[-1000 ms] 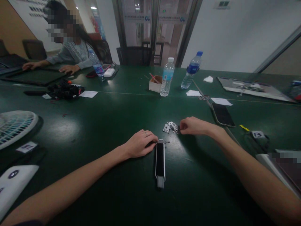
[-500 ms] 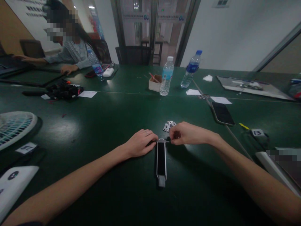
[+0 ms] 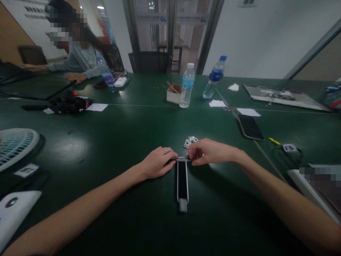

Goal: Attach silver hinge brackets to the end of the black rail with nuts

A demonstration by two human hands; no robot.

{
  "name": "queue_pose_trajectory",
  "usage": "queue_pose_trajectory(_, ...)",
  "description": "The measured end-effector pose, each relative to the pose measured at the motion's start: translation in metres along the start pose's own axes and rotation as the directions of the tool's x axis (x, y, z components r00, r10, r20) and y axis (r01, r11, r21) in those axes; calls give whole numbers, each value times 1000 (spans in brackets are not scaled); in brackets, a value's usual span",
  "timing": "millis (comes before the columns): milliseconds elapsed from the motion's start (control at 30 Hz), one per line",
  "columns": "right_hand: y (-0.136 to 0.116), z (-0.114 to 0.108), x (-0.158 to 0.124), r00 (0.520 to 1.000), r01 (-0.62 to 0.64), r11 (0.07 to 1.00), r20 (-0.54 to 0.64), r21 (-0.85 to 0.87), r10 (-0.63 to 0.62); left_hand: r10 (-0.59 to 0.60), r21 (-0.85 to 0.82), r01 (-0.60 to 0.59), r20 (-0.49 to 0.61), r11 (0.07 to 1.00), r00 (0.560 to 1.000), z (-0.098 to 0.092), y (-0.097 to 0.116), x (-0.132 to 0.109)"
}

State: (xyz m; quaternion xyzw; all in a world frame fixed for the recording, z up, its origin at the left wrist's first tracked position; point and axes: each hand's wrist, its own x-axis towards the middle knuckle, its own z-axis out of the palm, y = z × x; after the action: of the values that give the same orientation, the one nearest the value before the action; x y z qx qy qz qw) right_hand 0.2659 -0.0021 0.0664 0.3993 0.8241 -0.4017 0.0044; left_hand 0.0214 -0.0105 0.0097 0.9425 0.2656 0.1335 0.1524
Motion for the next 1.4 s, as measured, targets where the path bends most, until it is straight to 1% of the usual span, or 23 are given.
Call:
queue_pose_trajectory(100,0,1,1,1000,6,1000,-9,-11,-6,7,-1,-7,-8,1000,1000,0,0,0)
queue_pose_trajectory(233,1,3,3,998,25,1000,-55,-9,-26,8,17,-7,-61,1000,998,1,0,0)
queue_pose_trajectory(333,5,7,6,995,25,1000,-97,13,-23,-23,38,27,-95,999,995,2,0,0)
queue_pose_trajectory(433,9,13,10,989,37,999,-145,35,-31,-58,50,64,-105,997,993,3,0,0)
queue_pose_trajectory(567,11,19,13,976,62,998,-210,-8,-62,-98,45,104,-113,994,989,4,-1,-1)
queue_pose_trajectory(633,8,21,14,966,55,998,-250,-42,-63,-137,21,141,-130,990,982,4,-2,-1)
queue_pose_trajectory(733,2,21,16,951,3,994,-307,-110,-37,-229,-55,223,-160,973,960,4,-5,0)
queue_pose_trajectory(800,-1,22,17,945,-11,993,-326,-117,-28,-282,-112,266,-171,957,944,4,-6,1)
queue_pose_trajectory(867,-1,23,18,939,1,995,-341,-96,-34,-318,-157,293,-167,943,933,3,-7,2)
queue_pose_trajectory(933,0,25,19,933,14,995,-356,-96,-47,-336,-193,305,-154,933,929,1,-7,4)
queue_pose_trajectory(1100,5,32,22,921,42,984,-375,-171,-105,-343,-249,303,-139,920,929,-1,-8,4)
queue_pose_trajectory(1200,6,27,20,932,39,971,-342,-234,-120,-340,-256,298,-136,919,931,0,-10,3)
queue_pose_trajectory(1267,6,18,15,937,23,959,-330,-281,-119,-338,-255,297,-134,920,931,1,-11,3)
queue_pose_trajectory(1333,9,4,9,929,-13,949,-356,-315,-105,-336,-251,297,-132,921,932,2,-11,2)
queue_pose_trajectory(1400,13,-9,2,916,-87,933,-396,-348,-62,-327,-247,288,-130,925,936,2,-12,2)
